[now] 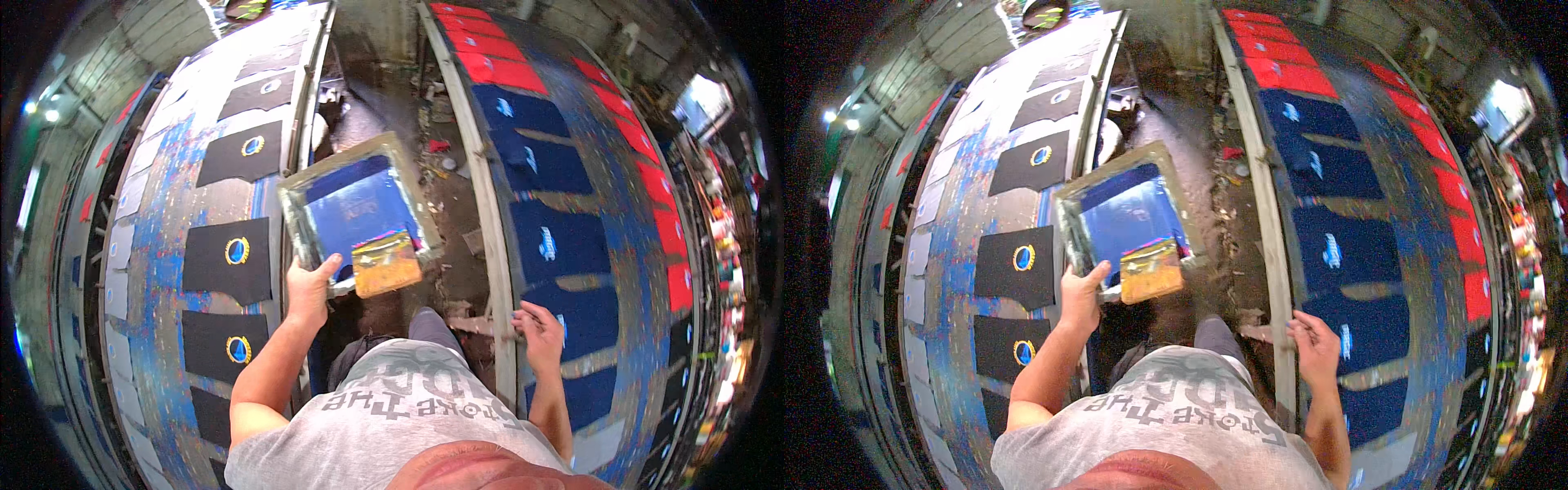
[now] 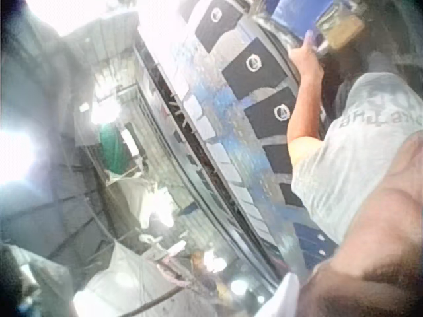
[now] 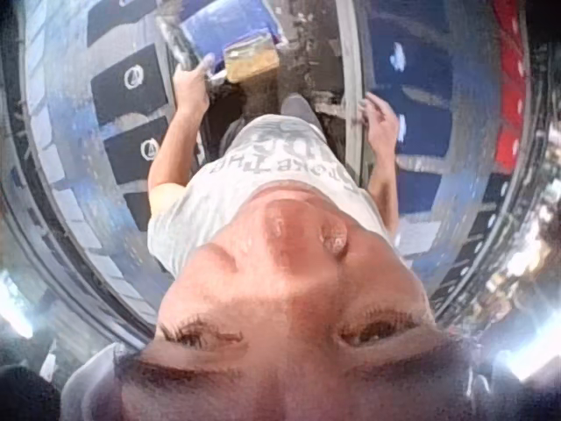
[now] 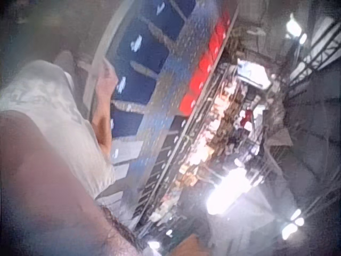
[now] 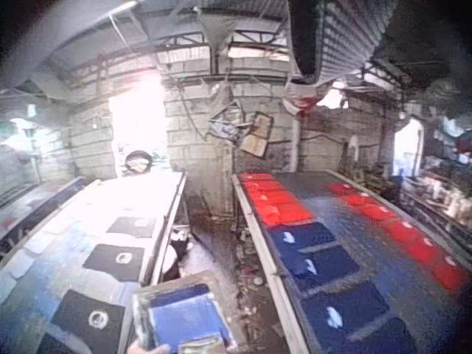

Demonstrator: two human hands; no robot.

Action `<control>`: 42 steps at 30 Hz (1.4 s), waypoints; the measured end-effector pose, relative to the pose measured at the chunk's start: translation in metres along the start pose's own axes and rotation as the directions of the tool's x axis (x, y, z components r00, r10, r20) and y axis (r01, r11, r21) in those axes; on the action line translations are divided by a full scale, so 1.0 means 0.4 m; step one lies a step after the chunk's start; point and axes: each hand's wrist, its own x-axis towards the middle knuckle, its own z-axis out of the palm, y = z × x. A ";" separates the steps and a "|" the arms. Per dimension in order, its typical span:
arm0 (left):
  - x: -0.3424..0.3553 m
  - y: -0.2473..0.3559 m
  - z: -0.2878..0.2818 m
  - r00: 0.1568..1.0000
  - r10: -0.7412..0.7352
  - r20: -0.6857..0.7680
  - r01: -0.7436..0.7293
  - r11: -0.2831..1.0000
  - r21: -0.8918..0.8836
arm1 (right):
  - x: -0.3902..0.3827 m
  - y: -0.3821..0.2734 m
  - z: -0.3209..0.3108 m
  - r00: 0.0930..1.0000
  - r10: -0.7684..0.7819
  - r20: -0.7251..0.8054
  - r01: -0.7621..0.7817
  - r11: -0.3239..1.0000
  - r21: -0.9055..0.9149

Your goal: The person uses a squeegee to apply purple ink through a screen-printing frame onto a series of red and blue shirts laid out on a table. The shirts feature a circular logo and are processed one at a time in sequence.

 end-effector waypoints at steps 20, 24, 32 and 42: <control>0.926 0.344 0.341 0.979 0.035 -0.199 -0.066 0.987 -0.149 | 1.364 -0.323 0.318 0.906 -0.401 0.139 0.423 0.878 -0.223; 1.167 0.382 0.339 0.976 0.075 -0.205 -0.102 0.987 -0.122 | 1.620 -0.433 0.515 0.550 -0.673 0.494 0.830 0.503 -0.239; 1.747 0.535 0.376 0.957 0.111 -0.268 -0.135 0.988 -0.070 | 2.146 -0.621 0.814 0.439 -0.652 0.619 0.892 0.399 -0.213; 2.364 0.723 0.638 0.993 0.076 -0.095 -0.078 0.997 -0.021 | 2.674 -0.683 0.911 0.651 -0.631 0.421 0.756 0.591 -0.281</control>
